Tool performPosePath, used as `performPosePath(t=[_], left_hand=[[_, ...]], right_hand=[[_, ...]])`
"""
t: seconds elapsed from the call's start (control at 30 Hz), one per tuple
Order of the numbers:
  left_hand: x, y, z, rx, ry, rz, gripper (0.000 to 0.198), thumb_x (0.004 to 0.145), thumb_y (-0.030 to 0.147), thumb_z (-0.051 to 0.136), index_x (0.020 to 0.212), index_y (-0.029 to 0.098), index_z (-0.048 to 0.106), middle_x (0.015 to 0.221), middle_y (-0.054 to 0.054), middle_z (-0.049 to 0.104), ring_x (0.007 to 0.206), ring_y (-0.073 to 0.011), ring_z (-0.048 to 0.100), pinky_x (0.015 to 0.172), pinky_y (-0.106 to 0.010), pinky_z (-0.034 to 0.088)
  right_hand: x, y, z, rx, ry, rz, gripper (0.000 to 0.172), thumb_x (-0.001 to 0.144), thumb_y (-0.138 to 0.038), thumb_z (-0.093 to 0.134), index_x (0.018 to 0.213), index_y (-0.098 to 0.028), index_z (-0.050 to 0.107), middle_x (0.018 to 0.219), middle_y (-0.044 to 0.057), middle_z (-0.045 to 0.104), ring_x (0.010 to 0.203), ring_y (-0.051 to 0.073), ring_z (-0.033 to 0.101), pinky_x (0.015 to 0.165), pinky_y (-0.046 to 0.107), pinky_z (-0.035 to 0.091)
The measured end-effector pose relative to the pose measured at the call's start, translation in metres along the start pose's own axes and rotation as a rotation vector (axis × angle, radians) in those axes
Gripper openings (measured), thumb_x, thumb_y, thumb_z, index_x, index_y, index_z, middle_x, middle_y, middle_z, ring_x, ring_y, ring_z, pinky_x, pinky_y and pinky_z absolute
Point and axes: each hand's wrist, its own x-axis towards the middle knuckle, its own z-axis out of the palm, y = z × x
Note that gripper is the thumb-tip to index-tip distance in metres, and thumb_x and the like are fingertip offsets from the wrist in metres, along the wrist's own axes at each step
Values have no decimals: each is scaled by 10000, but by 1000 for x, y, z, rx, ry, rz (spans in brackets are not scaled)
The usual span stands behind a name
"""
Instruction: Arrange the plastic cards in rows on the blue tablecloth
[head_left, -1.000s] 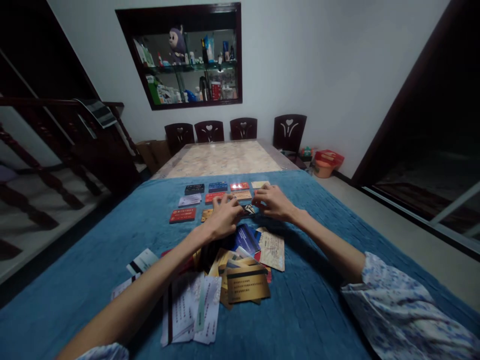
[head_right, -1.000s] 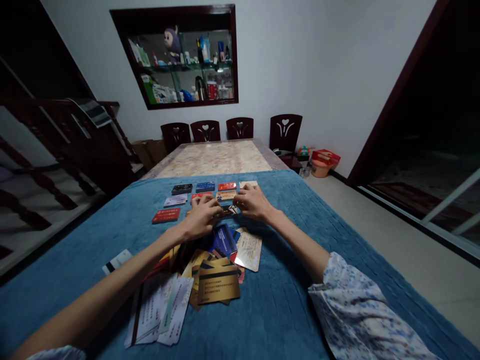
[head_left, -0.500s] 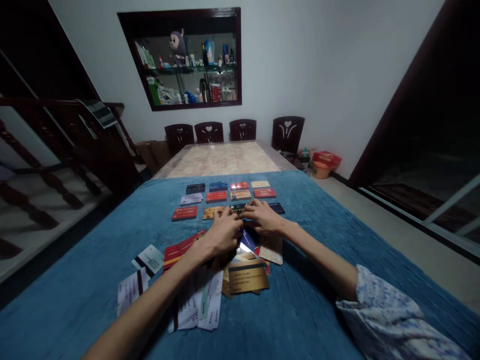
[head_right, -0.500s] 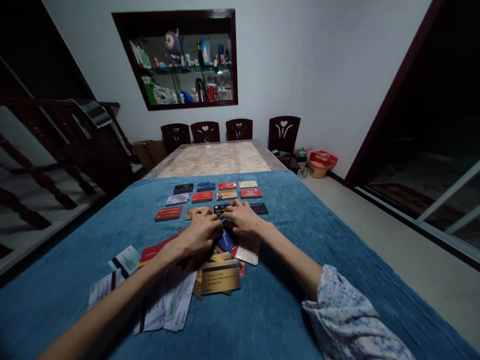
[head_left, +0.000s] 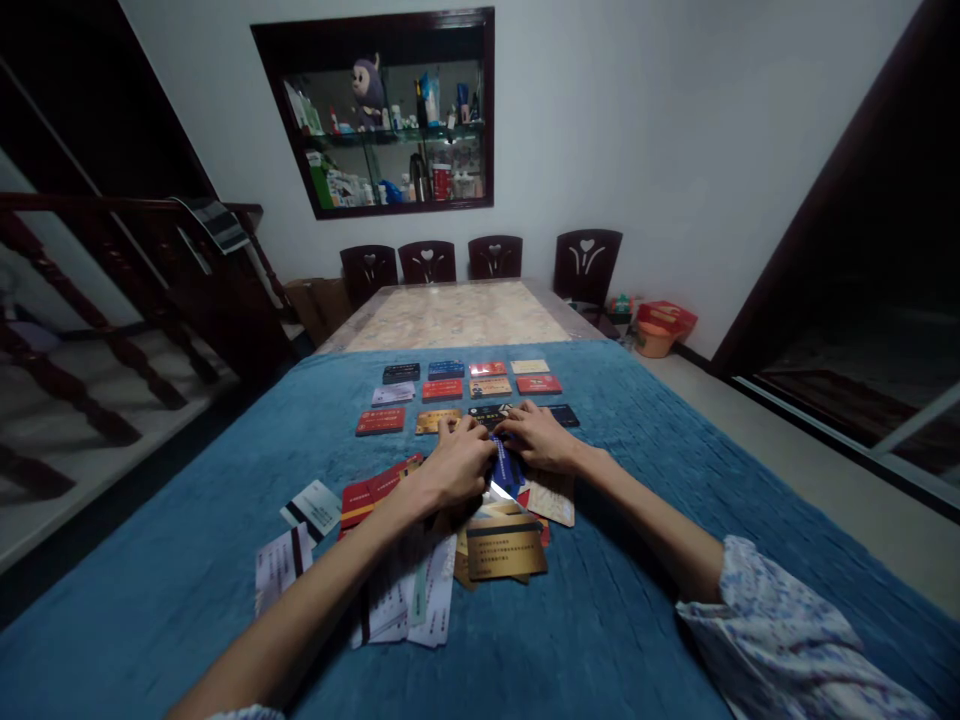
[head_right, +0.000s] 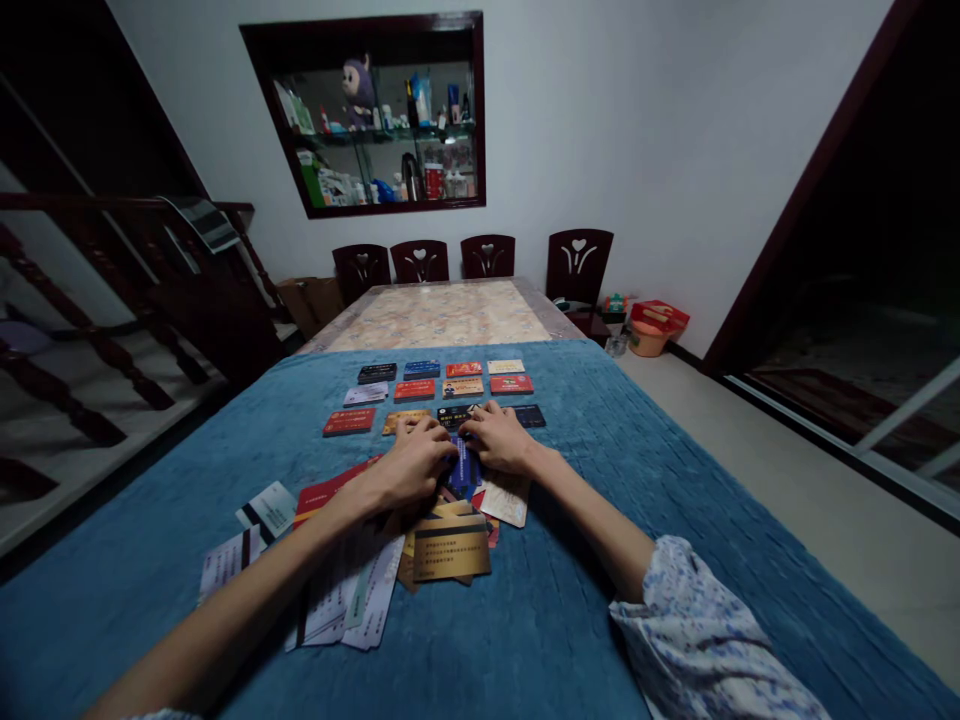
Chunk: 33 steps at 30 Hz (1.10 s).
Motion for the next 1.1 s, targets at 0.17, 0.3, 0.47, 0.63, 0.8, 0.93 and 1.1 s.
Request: performPosePath(t=[0.17,0.3,0.47,0.63,0.8,0.93,1.1], left_hand=[[0,2,2,-14,19,-19,226,871,180,539,1018,197,709,1094,-112,652,1139,-312,465,964,-538,316],[0,4,2,-25,44,-19,205,901,221,543,1018,194,709,1082,-111,665,1136,-307,473,966,-537,312],[0,7,4,-25,51,-28,214,919,335,564,1000,194,703,1056,-108,683,1117,-306,492,980,-544,307],[0,10,6,6,45,-49,311,906,441,580,967,157,692,1061,-131,684,1114,-318,502,987,-550,320],[0,13,6,5,38,-78,314,885,436,583,912,142,692,1028,-144,692,1099,-323,516,979,-539,332],[0,14,7,-10,64,-96,263,870,384,556,861,159,691,990,-135,699,1061,-315,523,966,-538,337],[1,11,12,-29,78,-98,245,832,341,546,878,162,707,971,-127,702,1051,-316,526,954,-535,344]], right_hand=[[-2,7,0,5,5,112,269,937,-310,493,1120,-205,661,1138,115,658,1066,276,474,870,408,371],[-3,4,-5,22,10,232,248,935,-301,473,1047,-202,670,1116,101,690,1064,279,511,864,400,377],[-5,-4,-11,-14,26,470,311,954,-289,395,1006,-184,683,1086,115,711,1083,297,548,836,387,392],[-8,-15,-16,-30,20,598,339,940,-275,393,1013,-191,714,1094,133,717,1084,289,596,822,370,413],[-10,-24,-24,-32,10,617,338,907,-239,422,979,-182,747,1038,168,735,1000,282,666,790,364,438],[-11,-25,-27,-52,-20,605,295,874,-235,473,933,-181,757,1017,177,742,962,291,684,760,353,444],[-13,-13,-34,-3,-50,521,303,846,-240,506,1034,-212,741,1052,123,734,987,283,660,752,333,434]])
